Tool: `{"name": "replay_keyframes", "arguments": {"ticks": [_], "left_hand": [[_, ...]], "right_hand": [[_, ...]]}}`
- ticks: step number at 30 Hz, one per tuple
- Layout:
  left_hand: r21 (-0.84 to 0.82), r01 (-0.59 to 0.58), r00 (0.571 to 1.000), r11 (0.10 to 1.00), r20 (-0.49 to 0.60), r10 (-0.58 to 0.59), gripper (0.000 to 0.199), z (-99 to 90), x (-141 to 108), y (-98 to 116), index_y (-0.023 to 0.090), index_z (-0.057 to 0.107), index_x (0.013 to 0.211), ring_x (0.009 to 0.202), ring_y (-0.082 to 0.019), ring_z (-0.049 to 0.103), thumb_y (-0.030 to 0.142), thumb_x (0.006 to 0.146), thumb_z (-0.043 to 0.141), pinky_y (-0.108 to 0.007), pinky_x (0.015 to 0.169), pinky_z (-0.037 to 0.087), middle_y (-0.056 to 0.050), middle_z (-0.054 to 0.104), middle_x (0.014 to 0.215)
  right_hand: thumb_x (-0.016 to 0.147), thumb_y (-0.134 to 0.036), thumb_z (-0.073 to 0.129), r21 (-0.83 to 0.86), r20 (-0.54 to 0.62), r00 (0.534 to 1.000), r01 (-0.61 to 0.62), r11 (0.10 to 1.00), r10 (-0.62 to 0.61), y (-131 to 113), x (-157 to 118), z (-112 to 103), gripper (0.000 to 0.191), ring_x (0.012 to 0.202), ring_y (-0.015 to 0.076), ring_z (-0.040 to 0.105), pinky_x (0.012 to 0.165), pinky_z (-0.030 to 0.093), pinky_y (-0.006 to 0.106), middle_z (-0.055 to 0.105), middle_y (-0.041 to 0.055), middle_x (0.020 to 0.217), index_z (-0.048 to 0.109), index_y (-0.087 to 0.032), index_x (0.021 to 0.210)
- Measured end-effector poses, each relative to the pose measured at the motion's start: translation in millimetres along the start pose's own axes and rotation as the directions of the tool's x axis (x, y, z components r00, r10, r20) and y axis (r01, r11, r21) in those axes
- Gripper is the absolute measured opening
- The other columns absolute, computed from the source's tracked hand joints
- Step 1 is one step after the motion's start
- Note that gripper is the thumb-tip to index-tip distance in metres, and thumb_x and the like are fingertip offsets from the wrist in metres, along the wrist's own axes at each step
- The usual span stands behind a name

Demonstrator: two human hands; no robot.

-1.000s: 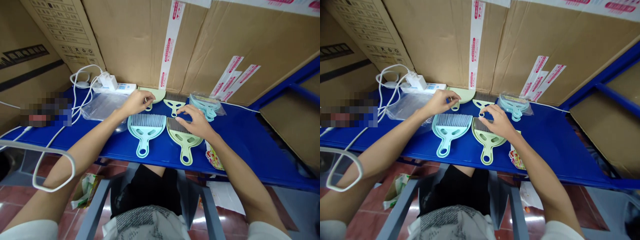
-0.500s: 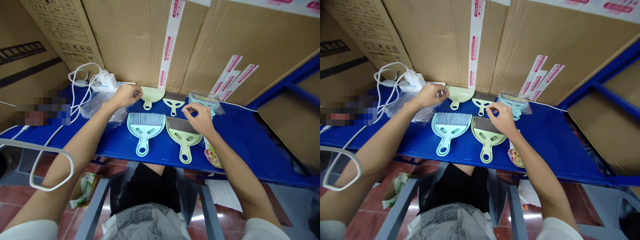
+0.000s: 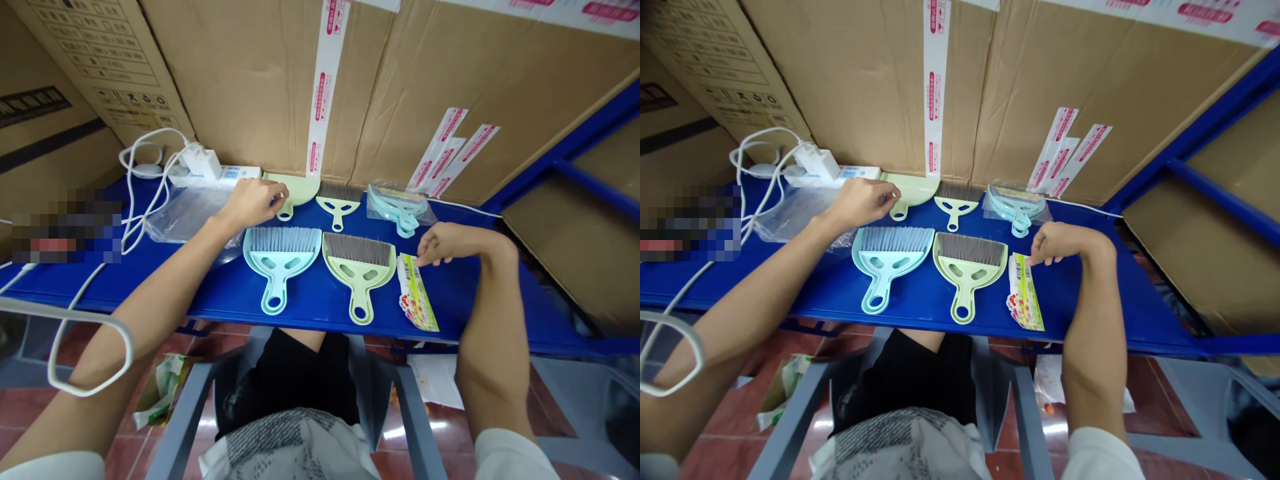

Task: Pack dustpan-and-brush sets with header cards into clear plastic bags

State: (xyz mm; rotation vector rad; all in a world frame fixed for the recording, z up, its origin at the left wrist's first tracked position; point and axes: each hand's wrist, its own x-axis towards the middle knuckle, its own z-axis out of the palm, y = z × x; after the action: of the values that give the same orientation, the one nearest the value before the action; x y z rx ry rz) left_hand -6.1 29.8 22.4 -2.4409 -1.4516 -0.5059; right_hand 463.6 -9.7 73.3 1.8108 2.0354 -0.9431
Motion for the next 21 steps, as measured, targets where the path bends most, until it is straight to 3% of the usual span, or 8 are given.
{"name": "replay_keyframes", "arguments": {"ticks": [4,8,13,15,16,17,20,21], "left_hand": [[0.018,0.014,1.0,1.0,-0.01,-0.013,0.033,-0.1,0.0,3.0,0.019,0.081,0.109,0.088,-0.034,0.078,0.03,0.098,0.051,-0.04,0.078,0.05,-0.01,0.083,0.093],[0.017,0.015,1.0,1.0,-0.015,-0.015,0.033,0.0,0.1,3.6,0.019,0.081,0.108,0.088,-0.033,0.079,0.031,0.099,0.051,-0.039,0.076,0.049,-0.01,0.083,0.091],[0.028,0.028,0.998,0.999,-0.055,-0.026,0.034,-1.2,0.1,4.0,0.019,0.081,0.11,0.088,-0.034,0.08,0.031,0.1,0.051,-0.039,0.073,0.048,-0.01,0.083,0.091],[0.032,0.026,0.998,0.999,-0.063,-0.024,0.033,-1.6,0.0,4.7,0.019,0.081,0.11,0.088,-0.034,0.08,0.03,0.1,0.051,-0.038,0.072,0.048,-0.01,0.083,0.09],[0.031,0.027,0.997,0.999,-0.071,-0.024,0.033,-1.5,-0.1,5.1,0.019,0.081,0.11,0.087,-0.033,0.08,0.03,0.1,0.052,-0.038,0.072,0.048,-0.009,0.083,0.09],[0.029,0.028,0.996,0.999,-0.082,-0.025,0.032,-1.4,-0.2,5.6,0.02,0.081,0.11,0.087,-0.033,0.08,0.031,0.101,0.052,-0.038,0.072,0.048,-0.009,0.083,0.09],[0.022,0.042,0.992,0.999,-0.121,-0.039,0.031,-0.2,-0.8,7.3,0.02,0.08,0.109,0.085,-0.032,0.08,0.03,0.101,0.052,-0.038,0.071,0.048,-0.008,0.083,0.088],[0.019,0.046,0.991,0.999,-0.128,-0.043,0.03,0.4,-1.1,7.9,0.021,0.08,0.109,0.084,-0.031,0.08,0.029,0.1,0.053,-0.037,0.071,0.048,-0.007,0.083,0.087]], "right_hand": [[0.054,-0.067,0.09,-0.005,0.045,0.996,0.078,0.997,-0.078,-0.4,22.0,7.6,0.052,0.064,0.0187,0.06,0.057,0.043,0.03,0.07,0.005,0.065,0.073,-0.02,0.071],[0.06,-0.073,0.087,0.029,0.049,0.976,0.212,0.977,-0.213,1.6,20.7,2.6,0.056,0.064,0.0166,0.056,0.061,0.043,0.03,0.066,0.0028,0.063,0.072,-0.02,0.067],[0.073,-0.079,0.083,0.056,-0.113,0.971,0.216,0.975,-0.209,20.3,-17.7,-13.8,0.06,0.07,0.0189,0.06,0.061,0.042,0.031,0.071,0.0057,0.073,0.084,-0.02,0.084],[0.075,-0.075,0.086,0.13,-0.233,0.945,0.264,0.956,-0.23,28.9,-32.4,-16.6,0.056,0.071,0.0199,0.061,0.062,0.044,0.034,0.074,0.0083,0.078,0.085,-0.021,0.087],[0.072,-0.072,0.09,0.19,-0.342,0.902,0.341,0.921,-0.264,31.9,-37.2,-16.5,0.053,0.069,0.0201,0.061,0.062,0.045,0.036,0.075,0.0097,0.079,0.084,-0.021,0.084],[0.067,-0.07,0.094,0.248,-0.493,0.815,0.466,0.849,-0.303,33.4,-40.0,-15.6,0.05,0.066,0.0203,0.06,0.061,0.044,0.038,0.074,0.0102,0.077,0.081,-0.023,0.078],[0.058,-0.069,0.096,0.225,-0.908,0.365,0.839,0.496,-0.205,28.3,-38.2,-12.3,0.049,0.063,0.024,0.054,0.056,0.04,0.044,0.067,0.0077,0.069,0.067,-0.031,0.068],[0.059,-0.072,0.093,0.188,-0.951,0.274,0.879,0.438,-0.142,24.1,-35.6,-12.3,0.048,0.065,0.0264,0.054,0.056,0.04,0.045,0.066,0.0071,0.069,0.065,-0.034,0.072]]}}
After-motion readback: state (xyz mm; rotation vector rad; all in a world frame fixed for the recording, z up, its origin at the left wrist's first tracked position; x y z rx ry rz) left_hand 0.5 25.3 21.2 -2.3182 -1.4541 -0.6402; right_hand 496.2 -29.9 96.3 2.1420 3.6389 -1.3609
